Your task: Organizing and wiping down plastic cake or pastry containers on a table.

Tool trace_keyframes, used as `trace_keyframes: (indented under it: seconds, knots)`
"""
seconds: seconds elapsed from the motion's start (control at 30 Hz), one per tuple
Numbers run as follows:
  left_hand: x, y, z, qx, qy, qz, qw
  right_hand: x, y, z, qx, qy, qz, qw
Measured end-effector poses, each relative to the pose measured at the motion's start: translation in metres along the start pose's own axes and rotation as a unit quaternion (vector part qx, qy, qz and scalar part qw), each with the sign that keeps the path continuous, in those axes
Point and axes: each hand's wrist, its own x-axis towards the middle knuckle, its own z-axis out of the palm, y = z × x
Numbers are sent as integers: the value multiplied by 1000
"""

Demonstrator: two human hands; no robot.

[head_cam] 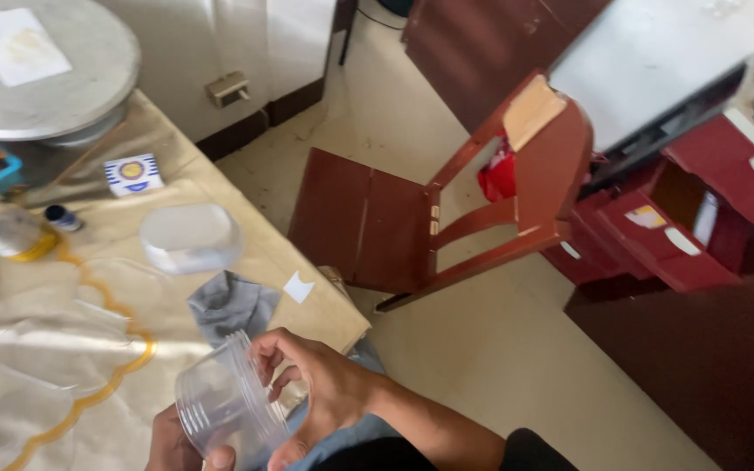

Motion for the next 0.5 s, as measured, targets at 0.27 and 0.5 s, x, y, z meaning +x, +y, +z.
trace_keyframes:
  seconds: [0.27, 0.5]
  knots:
    - [-66, -25, -26, 61, 179, 38, 981, 22, 0, 8, 54, -78, 2, 995]
    - [-116, 61, -4, 107, 393, 112, 907, 35, 21, -23, 306, -61, 8, 950]
